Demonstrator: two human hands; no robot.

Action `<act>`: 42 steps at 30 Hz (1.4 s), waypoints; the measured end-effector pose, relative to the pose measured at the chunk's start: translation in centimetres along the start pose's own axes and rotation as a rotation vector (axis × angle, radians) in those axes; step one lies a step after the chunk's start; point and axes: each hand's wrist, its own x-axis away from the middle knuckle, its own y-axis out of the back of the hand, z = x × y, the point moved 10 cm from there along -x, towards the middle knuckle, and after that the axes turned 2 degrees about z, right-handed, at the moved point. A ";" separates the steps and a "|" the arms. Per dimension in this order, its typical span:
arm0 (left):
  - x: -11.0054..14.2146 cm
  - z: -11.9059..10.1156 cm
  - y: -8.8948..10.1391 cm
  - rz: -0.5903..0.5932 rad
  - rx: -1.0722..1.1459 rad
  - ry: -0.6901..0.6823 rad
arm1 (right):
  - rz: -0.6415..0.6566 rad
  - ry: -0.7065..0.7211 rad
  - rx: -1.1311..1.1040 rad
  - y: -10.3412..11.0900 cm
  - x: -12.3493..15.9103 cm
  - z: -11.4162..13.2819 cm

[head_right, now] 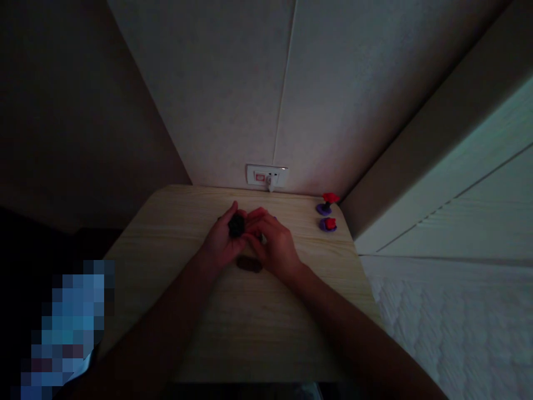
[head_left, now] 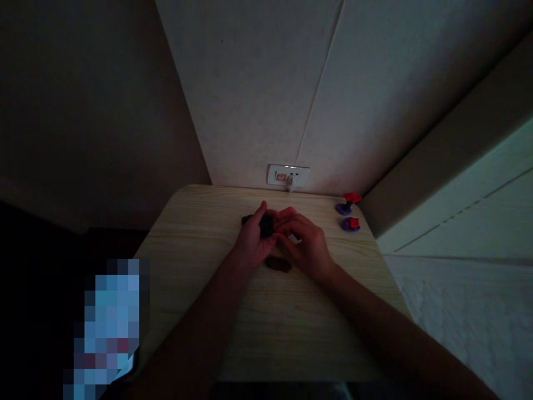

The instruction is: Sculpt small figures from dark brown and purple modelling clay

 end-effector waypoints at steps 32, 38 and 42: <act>2.3 -10.3 2.0 -0.024 0.165 -0.412 | 0.061 -0.286 0.126 1.7 2.1 -7.0; 1.2 -10.2 2.9 -0.039 0.146 -0.369 | -0.018 -0.377 0.073 2.7 2.4 -7.8; 0.9 -9.2 2.8 -0.061 0.094 -0.320 | -0.101 -0.471 -0.025 3.4 2.8 -9.2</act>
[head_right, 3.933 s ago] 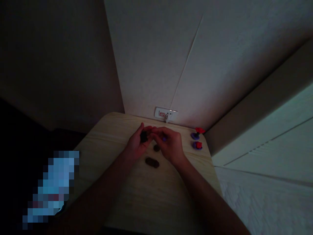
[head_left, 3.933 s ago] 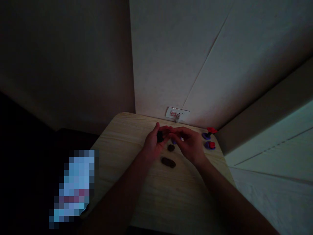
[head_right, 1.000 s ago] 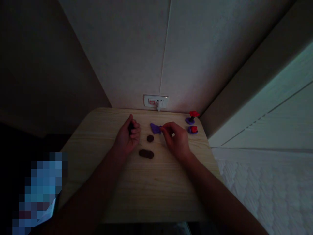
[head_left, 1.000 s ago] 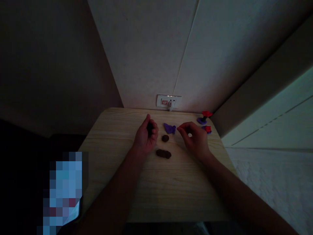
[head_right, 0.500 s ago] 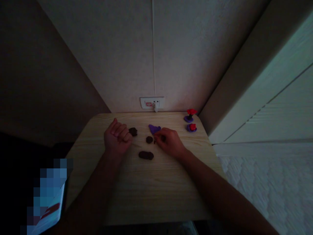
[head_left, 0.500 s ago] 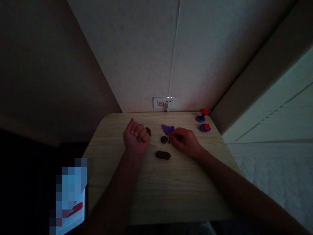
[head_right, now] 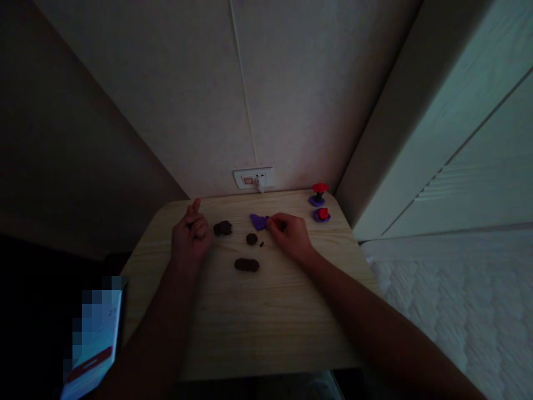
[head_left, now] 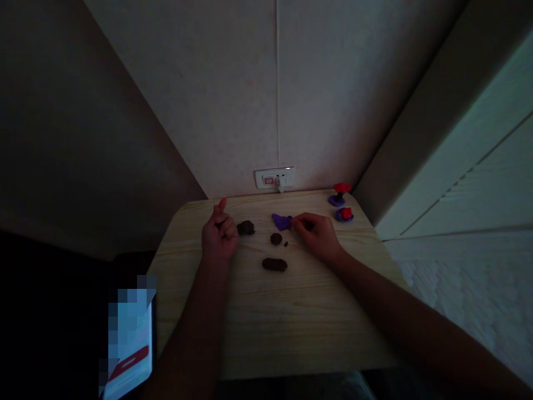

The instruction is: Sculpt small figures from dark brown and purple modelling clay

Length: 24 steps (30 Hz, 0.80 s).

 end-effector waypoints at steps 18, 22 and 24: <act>1.3 2.1 -0.7 0.025 -0.213 0.009 | -0.143 0.057 0.181 0.7 -1.1 -0.6; 1.1 2.3 -0.3 -0.001 -0.211 0.017 | -0.019 0.124 0.363 -1.4 -1.9 -0.1; 1.1 2.4 -0.2 -0.006 -0.212 0.016 | 0.024 0.088 0.325 -1.8 -1.9 -0.3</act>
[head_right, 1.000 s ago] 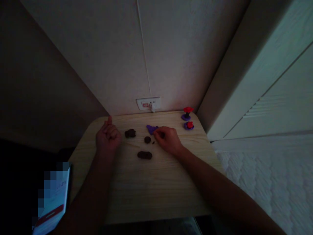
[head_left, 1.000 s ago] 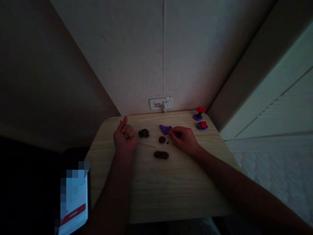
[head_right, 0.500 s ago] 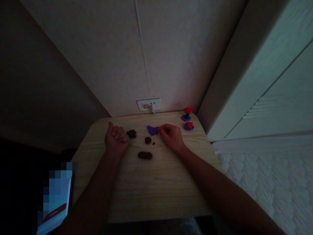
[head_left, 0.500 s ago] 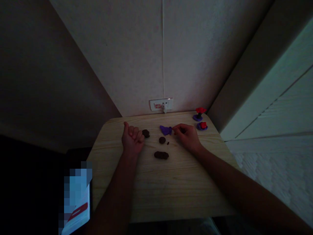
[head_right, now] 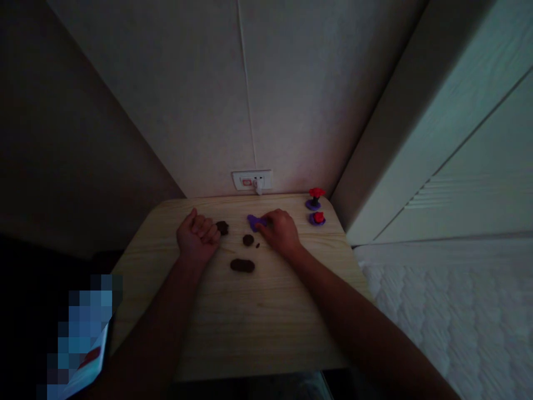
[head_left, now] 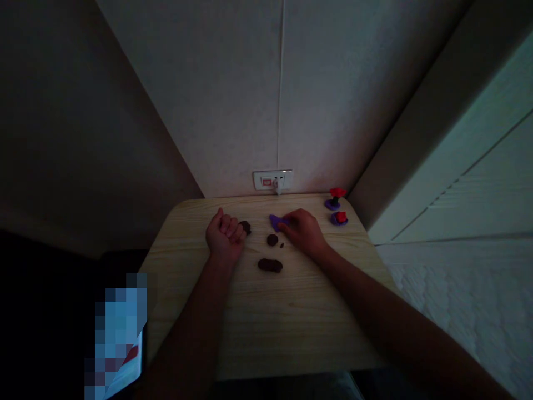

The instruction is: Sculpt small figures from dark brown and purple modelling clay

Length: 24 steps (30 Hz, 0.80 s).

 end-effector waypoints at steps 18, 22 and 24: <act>0.0 -3.0 -0.7 0.037 0.079 -0.051 | 0.034 -0.106 -0.128 0.8 0.3 -0.6; -0.1 -4.6 -1.2 0.045 0.065 -0.103 | -0.034 -0.083 -0.129 1.1 0.3 -0.6; 0.1 -5.1 -1.4 0.028 0.027 -0.124 | -0.067 -0.086 -0.138 1.2 0.3 -1.0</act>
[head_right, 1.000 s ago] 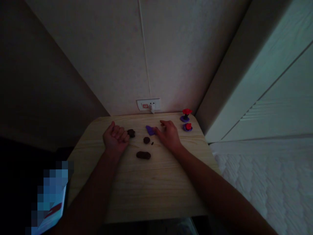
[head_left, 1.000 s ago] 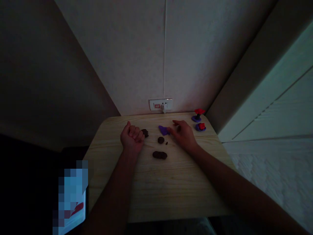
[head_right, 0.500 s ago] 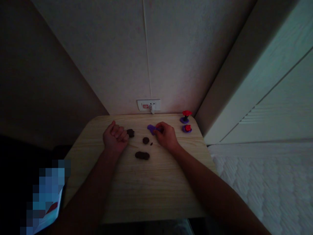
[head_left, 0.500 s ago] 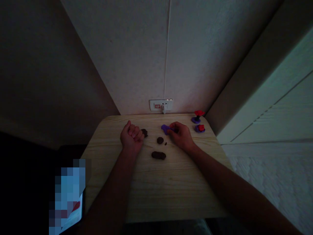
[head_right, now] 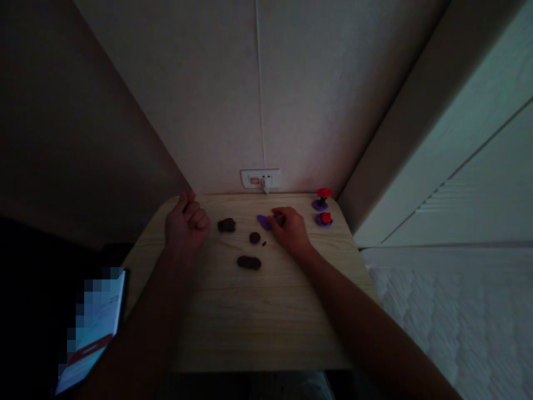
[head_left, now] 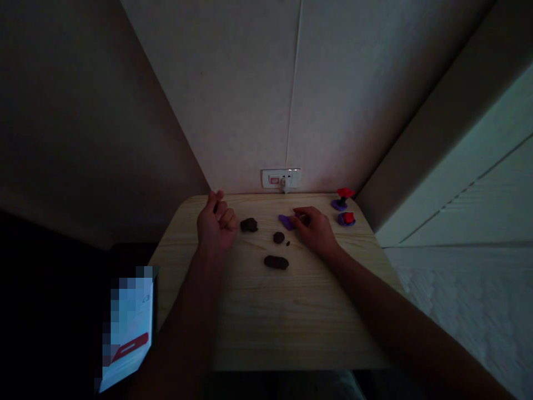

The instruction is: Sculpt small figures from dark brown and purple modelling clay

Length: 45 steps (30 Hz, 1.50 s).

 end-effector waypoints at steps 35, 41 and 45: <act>1.8 3.8 3.8 -0.221 -0.347 0.038 | -0.076 -0.026 -0.134 0.9 0.0 -0.6; 2.1 4.1 3.5 -0.224 -0.327 0.092 | -0.072 -0.018 -0.128 0.9 0.1 -0.4; 2.3 3.4 3.3 -0.235 -0.309 0.072 | -0.065 -0.017 -0.130 0.9 0.1 -0.4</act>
